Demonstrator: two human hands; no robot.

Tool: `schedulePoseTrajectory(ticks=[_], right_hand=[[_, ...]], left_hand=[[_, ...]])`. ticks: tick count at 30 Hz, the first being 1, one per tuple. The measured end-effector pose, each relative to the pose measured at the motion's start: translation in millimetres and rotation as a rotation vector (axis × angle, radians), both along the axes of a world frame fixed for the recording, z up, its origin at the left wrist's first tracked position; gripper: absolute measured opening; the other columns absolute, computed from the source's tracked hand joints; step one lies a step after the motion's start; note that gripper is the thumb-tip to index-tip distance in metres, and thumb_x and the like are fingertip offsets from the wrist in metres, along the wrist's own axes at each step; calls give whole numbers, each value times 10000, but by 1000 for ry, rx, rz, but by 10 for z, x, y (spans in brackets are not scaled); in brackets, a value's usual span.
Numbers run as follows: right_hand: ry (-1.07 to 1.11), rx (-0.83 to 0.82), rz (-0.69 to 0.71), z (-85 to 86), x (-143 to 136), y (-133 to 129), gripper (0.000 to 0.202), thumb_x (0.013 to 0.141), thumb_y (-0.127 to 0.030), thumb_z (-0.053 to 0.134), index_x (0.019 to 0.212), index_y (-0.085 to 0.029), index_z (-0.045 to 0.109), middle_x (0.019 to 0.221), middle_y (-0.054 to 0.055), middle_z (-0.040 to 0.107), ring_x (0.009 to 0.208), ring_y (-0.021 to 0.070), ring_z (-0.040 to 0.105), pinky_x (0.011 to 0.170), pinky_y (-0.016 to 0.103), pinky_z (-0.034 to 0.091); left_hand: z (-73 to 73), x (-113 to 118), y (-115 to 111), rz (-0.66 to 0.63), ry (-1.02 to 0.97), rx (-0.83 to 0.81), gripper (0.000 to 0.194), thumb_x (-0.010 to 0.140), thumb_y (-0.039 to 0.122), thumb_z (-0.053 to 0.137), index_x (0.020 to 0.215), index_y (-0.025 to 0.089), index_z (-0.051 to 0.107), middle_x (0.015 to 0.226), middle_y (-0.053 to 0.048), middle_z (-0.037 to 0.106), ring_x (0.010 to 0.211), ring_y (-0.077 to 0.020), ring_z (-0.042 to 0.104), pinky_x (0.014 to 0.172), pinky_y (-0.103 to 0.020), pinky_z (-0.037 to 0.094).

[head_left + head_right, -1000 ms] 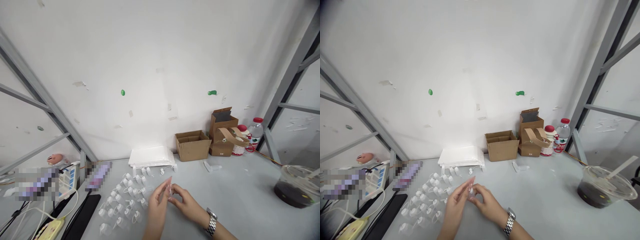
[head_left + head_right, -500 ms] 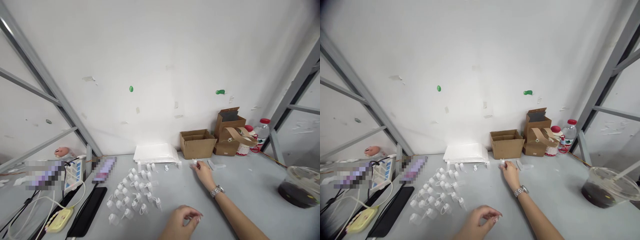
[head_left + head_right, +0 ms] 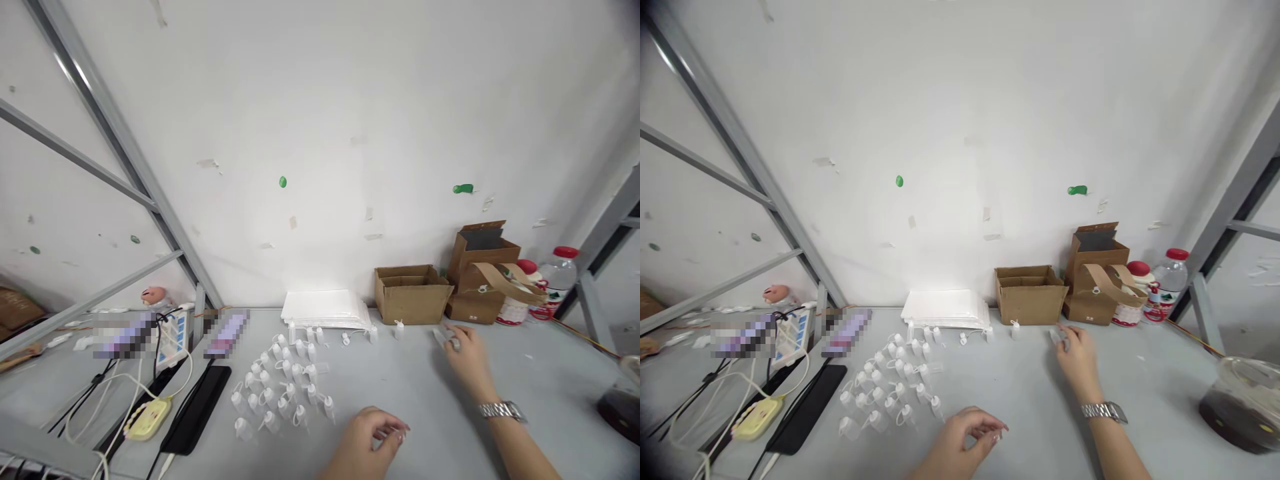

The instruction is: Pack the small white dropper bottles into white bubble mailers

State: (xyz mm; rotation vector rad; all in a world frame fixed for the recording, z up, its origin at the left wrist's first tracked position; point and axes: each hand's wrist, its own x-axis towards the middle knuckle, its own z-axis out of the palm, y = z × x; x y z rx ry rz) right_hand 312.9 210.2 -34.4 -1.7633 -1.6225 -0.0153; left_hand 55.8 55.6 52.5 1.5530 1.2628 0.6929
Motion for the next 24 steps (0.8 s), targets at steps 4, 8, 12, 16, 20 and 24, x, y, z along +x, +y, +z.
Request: schedulePoseTrajectory(ticks=[4, 8, 12, 16, 20, 24], right_hand=[[-271, -97, -205, 31, 95, -33, 371, 730, -128, 438, 1048, -156, 625, 1117, 135, 554, 947, 301, 477, 759, 418, 370], [-337, -178, -165, -12, 58, -44, 342, 755, -137, 420, 995, -202, 656, 1091, 105, 601, 936, 288, 486, 742, 415, 345], [-354, -212, -133, -6, 46, -55, 352, 754, -118, 413, 987, -224, 655, 1067, 87, 628, 945, 274, 495, 777, 422, 314], [-345, -239, -102, 43, 39, -82, 327, 745, -110, 427, 965, -210, 647, 1048, 81, 636, 955, 264, 503, 812, 420, 296], [-328, -257, -80, 61, 11, -100, 336, 724, -89, 425, 971, -187, 632, 1015, 95, 645, 962, 264, 513, 831, 427, 292], [-317, -296, -93, 71, 3, -97, 329, 742, -112, 428, 981, -184, 643, 993, 112, 644, 942, 271, 529, 804, 419, 318]], left_hand=[[49, 61, 17, 0, -32, 24, 267, 768, 228, 494, 938, 160, 689, 975, -96, 672, 883, -176, 624, 787, -257, 471], [28, 80, -1, -25, 50, 37, 285, 782, 259, 486, 962, 150, 678, 974, -108, 657, 861, -177, 622, 765, -254, 477], [222, -39, 18, -21, 304, 123, 284, 806, 288, 478, 992, 164, 655, 983, -101, 636, 960, -208, 574, 870, -307, 427], [530, -192, 303, -55, 687, 258, 301, 845, 247, 439, 1090, 159, 590, 1068, -106, 599, 1046, -232, 524, 922, -349, 390], [523, -220, 804, -138, 1084, 185, 252, 844, 151, 452, 1047, 73, 580, 1088, -172, 576, 1011, -254, 546, 845, -377, 443], [256, -173, 1168, -182, 1176, 101, 305, 842, 302, 519, 1109, 157, 525, 1131, -84, 557, 953, -200, 569, 800, -408, 483]])
